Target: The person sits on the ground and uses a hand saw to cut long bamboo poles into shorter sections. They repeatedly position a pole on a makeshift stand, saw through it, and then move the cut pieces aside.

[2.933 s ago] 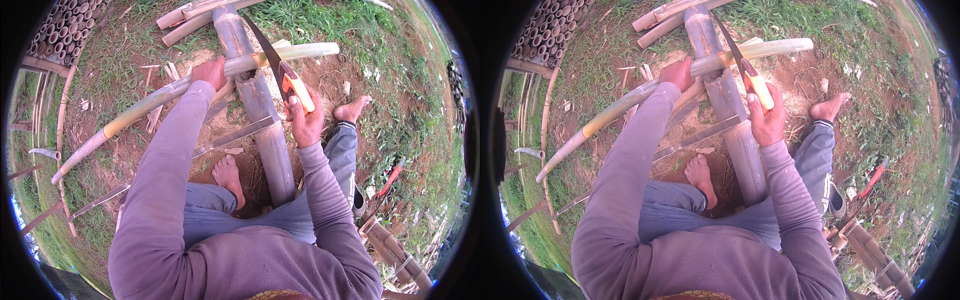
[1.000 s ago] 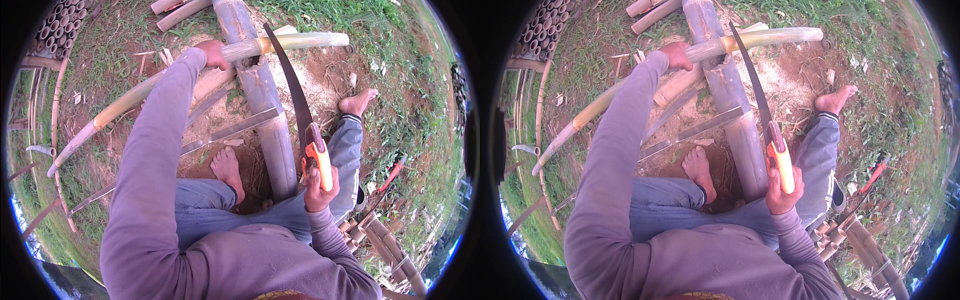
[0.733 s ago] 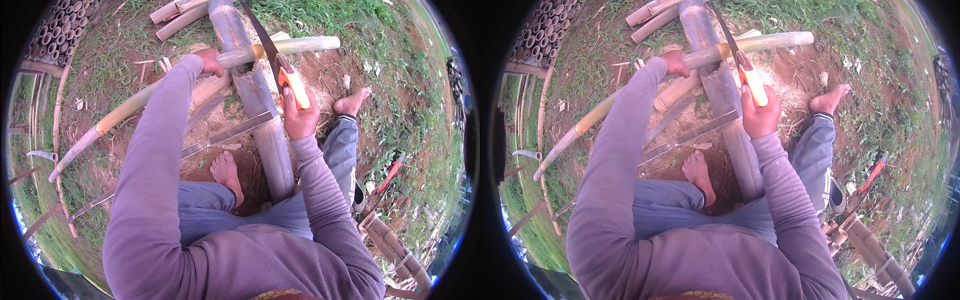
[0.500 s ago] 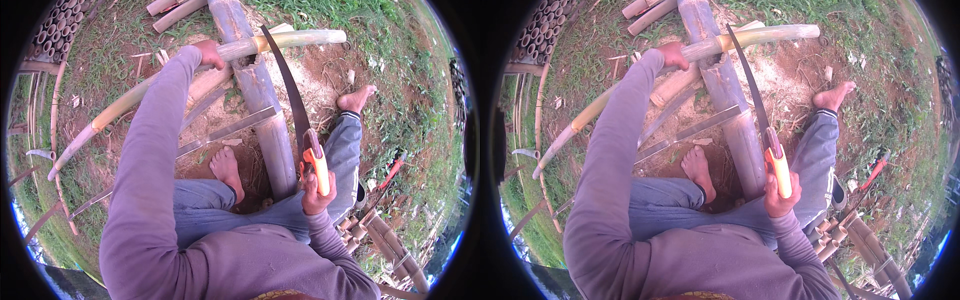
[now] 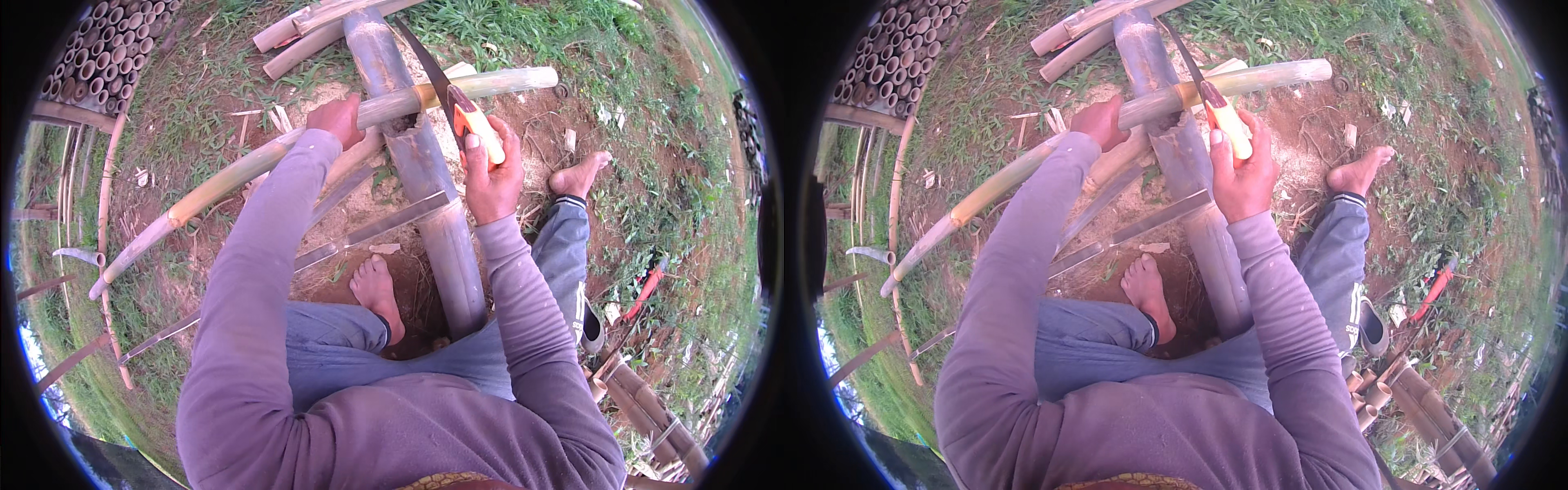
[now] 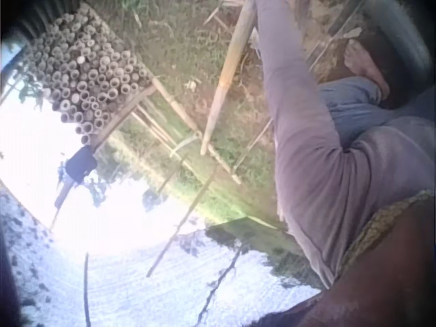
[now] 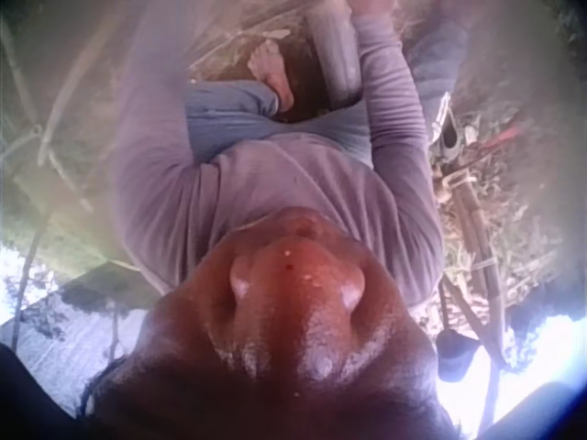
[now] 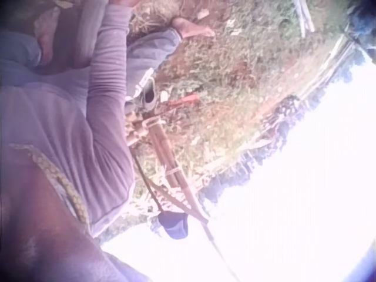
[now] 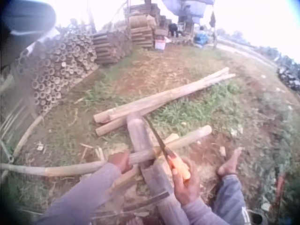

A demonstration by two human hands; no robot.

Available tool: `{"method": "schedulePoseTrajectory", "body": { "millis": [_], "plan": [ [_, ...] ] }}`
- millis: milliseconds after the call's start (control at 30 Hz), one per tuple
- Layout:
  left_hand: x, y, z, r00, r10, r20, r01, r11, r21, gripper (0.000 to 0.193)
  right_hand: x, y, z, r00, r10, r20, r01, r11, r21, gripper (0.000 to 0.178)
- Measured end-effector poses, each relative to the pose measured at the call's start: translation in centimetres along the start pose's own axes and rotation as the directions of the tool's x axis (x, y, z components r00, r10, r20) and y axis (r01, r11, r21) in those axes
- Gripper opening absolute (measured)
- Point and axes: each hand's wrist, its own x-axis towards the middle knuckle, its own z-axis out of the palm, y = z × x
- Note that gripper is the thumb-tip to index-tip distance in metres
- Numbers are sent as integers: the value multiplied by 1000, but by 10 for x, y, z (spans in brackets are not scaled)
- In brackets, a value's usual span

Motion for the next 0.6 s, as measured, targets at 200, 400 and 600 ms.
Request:
{"method": "schedulePoseTrajectory", "body": {
  "millis": [200, 400, 600],
  "plan": [
    [8, 17, 19, 970, 72, -234, -56, 996, 72, 47, 18, -1, -3, 998, 53, 29, -53, 999, 1, 37],
    [9, 19, 9, 993, 21, -118, -19, 1000, 15, 42, -42, -4, -47, 996, 59, 62, -52, 993, -102, 44],
    [6, 21, 1, 997, -6, -71, 6, 1000, -3, 43, -128, -43, -110, 990, 143, 9, -143, 989, 39, 46]
  ]
}}
